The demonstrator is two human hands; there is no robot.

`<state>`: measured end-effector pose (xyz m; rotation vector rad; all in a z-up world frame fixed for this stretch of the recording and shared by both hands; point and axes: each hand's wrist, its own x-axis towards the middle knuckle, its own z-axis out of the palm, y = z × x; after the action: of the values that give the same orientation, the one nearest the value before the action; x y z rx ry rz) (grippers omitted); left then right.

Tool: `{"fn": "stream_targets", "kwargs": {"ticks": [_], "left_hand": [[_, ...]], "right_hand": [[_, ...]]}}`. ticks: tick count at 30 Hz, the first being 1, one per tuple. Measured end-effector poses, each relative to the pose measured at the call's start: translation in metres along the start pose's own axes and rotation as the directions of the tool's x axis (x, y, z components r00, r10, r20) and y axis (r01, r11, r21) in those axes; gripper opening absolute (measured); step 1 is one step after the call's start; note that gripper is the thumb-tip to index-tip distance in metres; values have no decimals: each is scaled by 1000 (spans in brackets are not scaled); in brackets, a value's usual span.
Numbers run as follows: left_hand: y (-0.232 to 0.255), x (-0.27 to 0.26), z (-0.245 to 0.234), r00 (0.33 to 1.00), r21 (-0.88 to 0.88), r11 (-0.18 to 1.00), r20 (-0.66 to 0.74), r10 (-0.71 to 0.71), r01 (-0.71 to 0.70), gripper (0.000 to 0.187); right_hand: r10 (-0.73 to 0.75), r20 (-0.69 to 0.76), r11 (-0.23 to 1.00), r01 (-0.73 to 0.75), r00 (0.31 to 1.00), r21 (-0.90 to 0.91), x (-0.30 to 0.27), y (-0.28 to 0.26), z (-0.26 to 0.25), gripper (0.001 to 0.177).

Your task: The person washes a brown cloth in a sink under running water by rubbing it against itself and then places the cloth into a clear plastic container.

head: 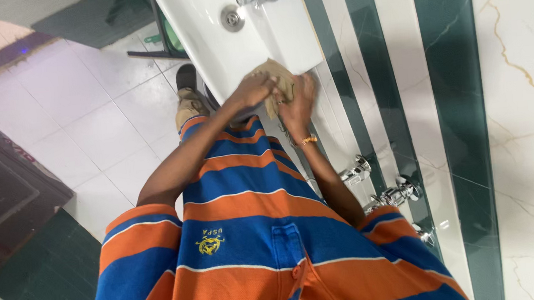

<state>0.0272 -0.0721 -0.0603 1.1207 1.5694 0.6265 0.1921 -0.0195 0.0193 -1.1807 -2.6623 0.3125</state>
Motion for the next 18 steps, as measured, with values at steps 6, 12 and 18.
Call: {"fn": "stream_targets", "kwargs": {"ticks": [6, 12, 18], "left_hand": [[17, 28, 40, 987, 177, 971, -54, -152, 159, 86], [12, 56, 51, 991, 131, 988, -118, -68, 83, 61], [7, 82, 57, 956, 15, 999, -290, 35, -32, 51]], "right_hand": [[490, 545, 255, -710, 680, 656, -26, 41, 51, 29], [240, -77, 918, -201, 968, 341, 55, -18, 3, 27], [51, -101, 972, -26, 994, 235, 86, -38, -25, 31]]}}
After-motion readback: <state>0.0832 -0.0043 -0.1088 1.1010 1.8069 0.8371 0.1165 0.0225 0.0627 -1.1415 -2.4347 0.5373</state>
